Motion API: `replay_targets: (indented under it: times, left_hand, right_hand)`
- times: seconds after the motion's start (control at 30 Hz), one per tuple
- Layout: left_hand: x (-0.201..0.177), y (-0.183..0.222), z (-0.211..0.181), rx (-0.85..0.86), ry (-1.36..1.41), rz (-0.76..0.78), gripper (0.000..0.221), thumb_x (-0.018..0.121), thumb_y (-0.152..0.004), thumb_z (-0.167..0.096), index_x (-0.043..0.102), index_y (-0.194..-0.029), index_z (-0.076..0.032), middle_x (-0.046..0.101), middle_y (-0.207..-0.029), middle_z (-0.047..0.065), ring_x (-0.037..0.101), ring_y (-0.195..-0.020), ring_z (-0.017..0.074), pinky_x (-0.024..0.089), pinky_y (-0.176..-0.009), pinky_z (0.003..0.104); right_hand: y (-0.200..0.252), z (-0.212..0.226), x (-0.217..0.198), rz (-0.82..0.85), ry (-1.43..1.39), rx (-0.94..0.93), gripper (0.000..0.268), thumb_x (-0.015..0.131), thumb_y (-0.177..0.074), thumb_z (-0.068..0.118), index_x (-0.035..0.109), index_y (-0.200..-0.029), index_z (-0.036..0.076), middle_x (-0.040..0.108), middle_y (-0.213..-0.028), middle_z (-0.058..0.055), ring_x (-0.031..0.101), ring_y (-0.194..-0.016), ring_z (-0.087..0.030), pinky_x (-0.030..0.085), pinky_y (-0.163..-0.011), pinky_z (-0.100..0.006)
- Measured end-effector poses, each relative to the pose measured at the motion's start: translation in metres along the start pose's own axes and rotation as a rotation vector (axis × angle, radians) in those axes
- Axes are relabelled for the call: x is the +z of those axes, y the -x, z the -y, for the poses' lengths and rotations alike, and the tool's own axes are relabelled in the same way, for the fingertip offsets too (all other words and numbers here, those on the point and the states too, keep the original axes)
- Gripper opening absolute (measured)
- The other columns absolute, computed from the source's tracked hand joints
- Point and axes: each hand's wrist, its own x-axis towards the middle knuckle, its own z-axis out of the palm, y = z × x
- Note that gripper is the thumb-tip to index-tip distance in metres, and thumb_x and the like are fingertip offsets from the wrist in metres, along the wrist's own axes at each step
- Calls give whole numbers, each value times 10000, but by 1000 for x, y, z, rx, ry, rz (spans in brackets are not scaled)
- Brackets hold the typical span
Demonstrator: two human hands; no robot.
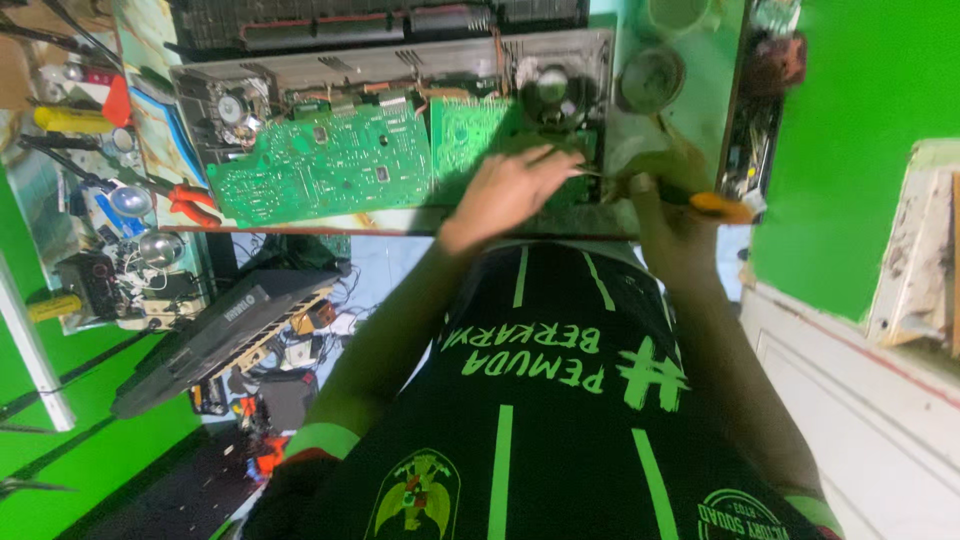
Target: The person works on a circuit board within an electronic device housing, using a screwdriver to remove and adjust components, including a small fan and a green PCB, then lifts the circuit board out to access the interior components.
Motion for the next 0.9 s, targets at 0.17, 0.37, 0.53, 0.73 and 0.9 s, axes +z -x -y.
replay_targets:
  times: [0.17, 0.37, 0.53, 0.73, 0.9]
  left_hand:
    - [9, 12, 7, -206, -52, 394, 414, 536, -999, -172, 573, -1404, -250, 585, -1440, 124, 752, -816, 281, 606, -894, 463]
    - [4, 3, -7, -669, 298, 545, 418, 490, -1094, -238, 505, -1511, -266, 691, -1262, 265, 695, -687, 217, 517, -1030, 534]
    - [14, 3, -13, -345, 69, 610, 605, 372, -992, -6, 425, -1502, -327, 413, -1634, 72, 750, -650, 283, 603, -991, 430]
    - [45, -4, -26, -5, 265, 79, 423, 538, -1087, -161, 509, -1505, -103, 525, -1553, 188, 705, -1195, 408, 552, -1083, 461]
    - [69, -12, -38, -291, 228, 27, 376, 591, -1030, -248, 640, -1361, -76, 679, -1318, 199, 725, -1078, 390, 568, -993, 460]
  right_hand:
    - [15, 1, 12, 134, 174, -142, 139, 624, -1056, 59, 689, -1161, -6, 700, -1091, -117, 677, -985, -203, 547, -866, -320]
    - [28, 2, 4, 93, 372, -60, 183, 614, -1069, 55, 716, -1205, -11, 748, -1034, -123, 710, -903, -172, 566, -795, -301]
    - [37, -10, -14, 83, 185, 1, 169, 603, -1078, 47, 700, -1197, -23, 756, -1107, -137, 718, -1029, -152, 574, -909, -290]
    - [27, -36, -44, 91, 187, 105, 162, 594, -1062, 46, 657, -1199, -13, 767, -1116, -113, 742, -1028, -159, 580, -904, -287]
    - [9, -67, -84, 98, 252, 109, 163, 654, -1030, 31, 703, -1180, -9, 771, -1115, -126, 756, -1051, -182, 607, -918, -307]
